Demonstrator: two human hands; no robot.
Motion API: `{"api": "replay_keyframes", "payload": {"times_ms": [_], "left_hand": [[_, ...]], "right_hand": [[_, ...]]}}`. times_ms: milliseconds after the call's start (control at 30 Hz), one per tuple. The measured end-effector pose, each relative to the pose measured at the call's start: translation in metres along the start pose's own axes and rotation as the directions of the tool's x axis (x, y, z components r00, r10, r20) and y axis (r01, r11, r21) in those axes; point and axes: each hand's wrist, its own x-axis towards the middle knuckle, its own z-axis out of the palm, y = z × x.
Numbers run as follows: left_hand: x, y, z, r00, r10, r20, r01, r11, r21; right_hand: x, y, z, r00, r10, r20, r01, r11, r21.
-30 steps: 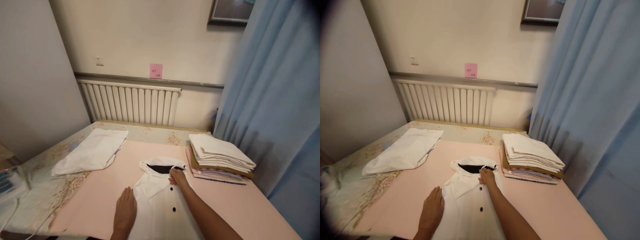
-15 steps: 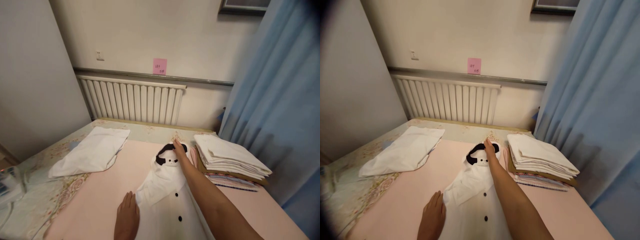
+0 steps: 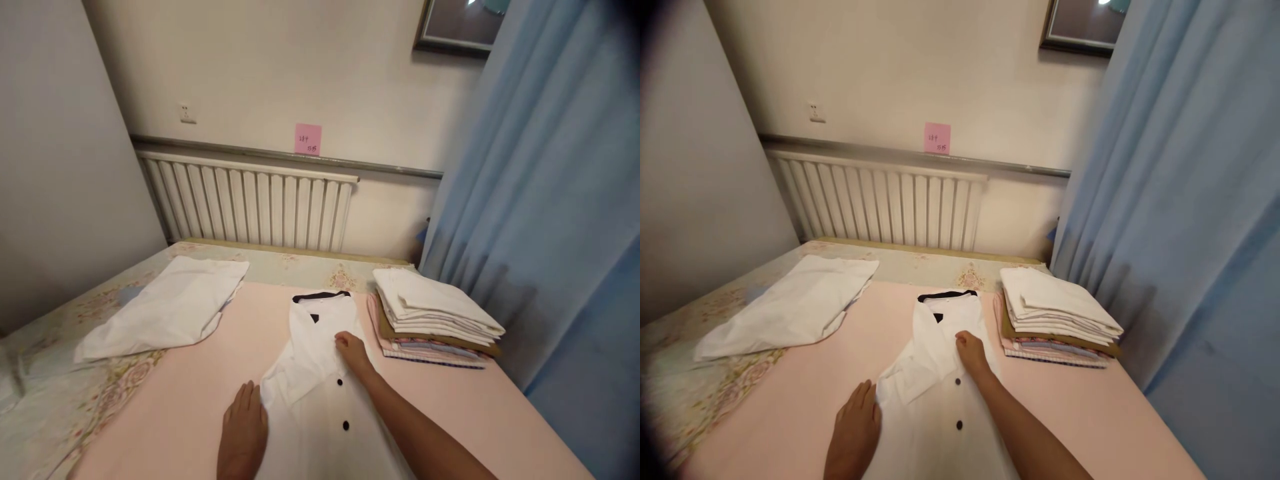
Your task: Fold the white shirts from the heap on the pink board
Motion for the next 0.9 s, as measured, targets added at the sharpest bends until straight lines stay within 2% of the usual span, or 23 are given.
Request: {"api": "replay_keyframes", "payload": {"times_ms": [167, 267, 367, 533, 567, 600, 667, 733, 833, 900], "left_hand": [[0.001, 0.000, 0.000, 1.000, -0.018, 0.018, 0.019, 1.000, -0.011], [0.001, 0.001, -0.001, 0.999, -0.022, 0.035, 0.023, 1.000, -0.010], [0.002, 0.002, -0.003, 0.998, -0.025, 0.057, 0.025, 1.000, 0.000], [0.002, 0.003, -0.005, 0.999, -0.015, 0.051, 0.016, 1.000, -0.004], [0.002, 0.003, -0.005, 0.999, -0.015, 0.048, 0.015, 1.000, -0.005], [0.002, 0.003, -0.005, 0.999, -0.015, 0.047, 0.015, 1.000, -0.005], [0.002, 0.003, -0.006, 0.999, -0.011, 0.048, 0.011, 1.000, -0.001], [0.002, 0.003, -0.006, 0.999, -0.007, 0.047, 0.007, 1.000, 0.006], [0.002, 0.003, -0.006, 0.999, -0.001, 0.035, 0.000, 1.000, 0.012], [0.002, 0.004, -0.007, 0.999, 0.000, 0.034, -0.001, 1.000, 0.017]], "right_hand": [[-0.068, 0.004, 0.004, 0.987, -0.157, 0.023, 0.159, 0.983, -0.097], [-0.091, 0.016, 0.006, 0.950, -0.312, 0.020, 0.309, 0.924, -0.227], [-0.097, 0.029, 0.006, 0.901, -0.433, 0.029, 0.406, 0.817, -0.409], [-0.085, 0.037, 0.002, 0.873, -0.482, 0.080, 0.419, 0.654, -0.630], [-0.081, 0.036, 0.001, 0.876, -0.474, 0.093, 0.419, 0.651, -0.633], [-0.076, 0.035, 0.001, 0.890, -0.447, 0.094, 0.410, 0.689, -0.597], [-0.065, 0.032, 0.000, 0.937, -0.343, 0.067, 0.336, 0.835, -0.436], [-0.051, 0.031, -0.003, 0.979, -0.202, 0.027, 0.203, 0.948, -0.245], [-0.023, 0.033, -0.012, 0.996, -0.014, -0.085, 0.006, 0.995, -0.095], [-0.003, 0.038, -0.020, 0.969, 0.145, -0.198, -0.143, 0.989, 0.026]]}}
